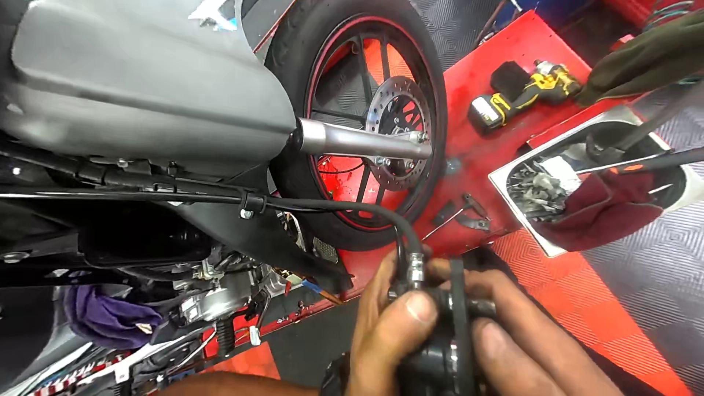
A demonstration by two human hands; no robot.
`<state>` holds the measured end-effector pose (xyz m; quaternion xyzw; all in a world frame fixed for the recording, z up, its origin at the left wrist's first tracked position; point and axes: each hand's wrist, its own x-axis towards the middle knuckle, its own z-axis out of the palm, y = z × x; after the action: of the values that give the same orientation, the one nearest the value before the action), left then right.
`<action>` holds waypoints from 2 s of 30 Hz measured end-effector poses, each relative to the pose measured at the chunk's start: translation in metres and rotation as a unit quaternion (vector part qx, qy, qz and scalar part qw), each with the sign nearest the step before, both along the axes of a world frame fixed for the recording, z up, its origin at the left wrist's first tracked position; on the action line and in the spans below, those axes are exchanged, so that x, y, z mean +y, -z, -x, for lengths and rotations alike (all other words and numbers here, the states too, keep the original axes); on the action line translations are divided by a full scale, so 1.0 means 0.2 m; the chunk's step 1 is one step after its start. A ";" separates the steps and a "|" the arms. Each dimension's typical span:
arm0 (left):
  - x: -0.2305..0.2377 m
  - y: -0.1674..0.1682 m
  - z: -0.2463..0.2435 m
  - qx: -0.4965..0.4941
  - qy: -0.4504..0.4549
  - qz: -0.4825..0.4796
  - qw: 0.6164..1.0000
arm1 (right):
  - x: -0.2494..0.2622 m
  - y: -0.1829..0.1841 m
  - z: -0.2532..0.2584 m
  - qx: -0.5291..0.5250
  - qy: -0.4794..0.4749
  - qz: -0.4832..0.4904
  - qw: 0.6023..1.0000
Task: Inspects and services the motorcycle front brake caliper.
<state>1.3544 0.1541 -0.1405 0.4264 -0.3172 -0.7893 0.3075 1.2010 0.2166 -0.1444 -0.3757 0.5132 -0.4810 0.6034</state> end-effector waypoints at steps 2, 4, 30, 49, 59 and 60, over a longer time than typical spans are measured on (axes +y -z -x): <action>-0.01 0.01 -0.01 0.015 0.007 -0.008 1.000 | 0.00 0.00 -0.01 -0.002 0.003 -0.009 1.000; -0.02 0.01 -0.01 0.024 0.007 -0.010 1.000 | -0.01 0.00 -0.01 -0.001 0.009 -0.016 1.000; -0.06 0.07 0.01 0.004 -0.004 0.033 0.999 | -0.03 0.06 -0.02 -0.008 0.049 -0.020 0.999; -0.08 0.10 0.02 0.003 -0.005 0.051 0.999 | -0.05 0.13 -0.05 0.004 0.088 -0.036 0.995; -0.09 0.14 0.03 -0.016 -0.017 0.048 0.999 | -0.07 0.17 -0.06 0.017 0.097 -0.044 0.994; -0.09 0.14 0.03 -0.023 -0.023 0.043 0.999 | -0.07 0.17 -0.06 0.017 0.096 -0.049 0.994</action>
<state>1.3478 0.1362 -0.1684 0.4381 -0.3480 -0.7577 0.3359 1.2135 0.2021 -0.1790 -0.3024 0.5804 -0.5046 0.5631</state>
